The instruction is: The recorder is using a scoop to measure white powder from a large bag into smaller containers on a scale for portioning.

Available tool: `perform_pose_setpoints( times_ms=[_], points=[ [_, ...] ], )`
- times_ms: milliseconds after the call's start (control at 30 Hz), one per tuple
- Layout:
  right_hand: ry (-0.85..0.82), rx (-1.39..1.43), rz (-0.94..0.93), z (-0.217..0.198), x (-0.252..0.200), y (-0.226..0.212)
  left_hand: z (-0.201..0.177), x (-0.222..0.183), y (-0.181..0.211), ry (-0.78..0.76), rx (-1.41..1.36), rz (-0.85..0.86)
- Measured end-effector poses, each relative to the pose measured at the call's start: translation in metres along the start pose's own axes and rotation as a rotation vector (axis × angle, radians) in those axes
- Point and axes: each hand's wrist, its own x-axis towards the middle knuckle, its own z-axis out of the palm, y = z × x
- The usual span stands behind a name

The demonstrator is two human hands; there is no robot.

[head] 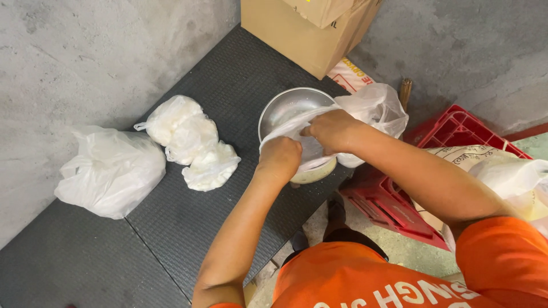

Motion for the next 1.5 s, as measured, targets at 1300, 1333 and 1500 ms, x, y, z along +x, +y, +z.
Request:
perform_pose_setpoints(
  times_ms=[1300, 1333, 1500],
  points=[
    [0.903, 0.439, 0.114, 0.060, -0.141, -0.116, -0.016, -0.128, 0.064, 0.594, -0.948, 0.136],
    [0.906, 0.441, 0.142, 0.062, -0.148, -0.119, -0.015, -0.129, 0.068, 0.577, -0.955, 0.158],
    [0.889, 0.411, 0.199, 0.085, -0.182, -0.126, -0.003, -0.127, 0.095, 0.514, -1.001, 0.342]
  ],
)
